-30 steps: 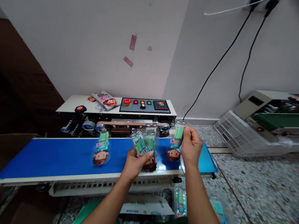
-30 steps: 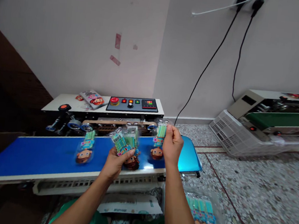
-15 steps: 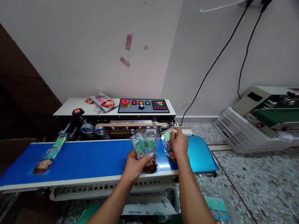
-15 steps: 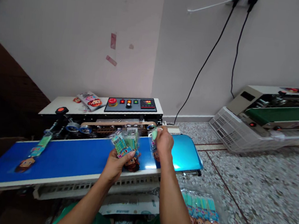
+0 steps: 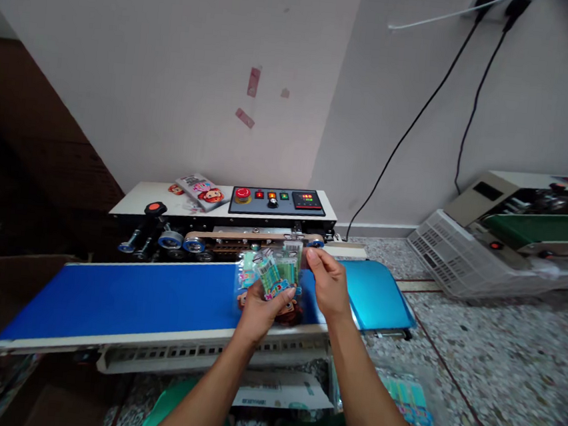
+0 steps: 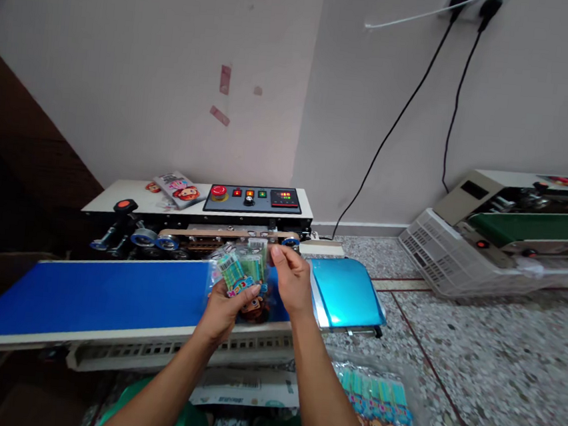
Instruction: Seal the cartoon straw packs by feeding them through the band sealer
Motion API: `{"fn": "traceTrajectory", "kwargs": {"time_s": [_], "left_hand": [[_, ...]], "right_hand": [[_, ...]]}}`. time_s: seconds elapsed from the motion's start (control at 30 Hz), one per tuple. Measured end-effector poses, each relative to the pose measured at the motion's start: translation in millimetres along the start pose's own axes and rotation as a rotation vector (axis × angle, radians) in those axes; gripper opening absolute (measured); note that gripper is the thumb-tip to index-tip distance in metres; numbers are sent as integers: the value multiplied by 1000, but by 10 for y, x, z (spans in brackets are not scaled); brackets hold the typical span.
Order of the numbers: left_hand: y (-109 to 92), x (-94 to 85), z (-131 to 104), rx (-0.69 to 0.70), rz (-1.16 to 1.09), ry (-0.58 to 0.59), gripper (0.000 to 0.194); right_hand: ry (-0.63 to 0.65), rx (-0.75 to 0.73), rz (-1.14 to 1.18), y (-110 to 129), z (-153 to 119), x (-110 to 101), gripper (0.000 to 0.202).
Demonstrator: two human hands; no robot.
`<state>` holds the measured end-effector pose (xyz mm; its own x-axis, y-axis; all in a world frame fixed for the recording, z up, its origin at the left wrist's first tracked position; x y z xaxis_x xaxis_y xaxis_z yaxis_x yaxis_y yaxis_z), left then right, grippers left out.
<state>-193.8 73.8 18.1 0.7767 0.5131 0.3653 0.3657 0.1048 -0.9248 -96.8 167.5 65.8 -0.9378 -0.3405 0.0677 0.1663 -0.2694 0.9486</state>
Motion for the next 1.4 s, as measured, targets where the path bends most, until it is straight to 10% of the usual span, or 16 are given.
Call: {"fn": "traceTrajectory", "kwargs": {"time_s": [0.3, 0.47, 0.63, 0.9, 1.07, 1.4], "left_hand": [[61, -8, 8, -74, -1, 59, 31], [39, -14, 20, -53, -20, 61, 33], [61, -4, 19, -68, 5, 65, 34], [37, -26, 26, 0, 14, -21, 40], [8, -43, 47, 33, -67, -74, 39], [1, -37, 46, 59, -70, -84, 31]], "right_hand": [[-506, -131, -387, 75, 135, -632, 38], [-396, 34, -1051, -226, 267, -981, 34], [-283, 232, -1293, -449, 299, -895, 35], [-108, 7, -806, -265, 229, -371, 37], [274, 57, -161, -127, 31, -92, 33], [-173, -35, -95, -48, -34, -168, 31]]}}
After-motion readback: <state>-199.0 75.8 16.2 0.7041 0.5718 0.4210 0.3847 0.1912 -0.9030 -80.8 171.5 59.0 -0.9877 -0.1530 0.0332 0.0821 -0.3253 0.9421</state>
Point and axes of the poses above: each hand's wrist, its own z-axis towards the middle knuckle, its own x-axis out of the palm, y = z × x, the point moved 4 cm from there along z, towards the middle knuckle, and after that the axes turned 2 degrees about z, right-handed, at the moved point
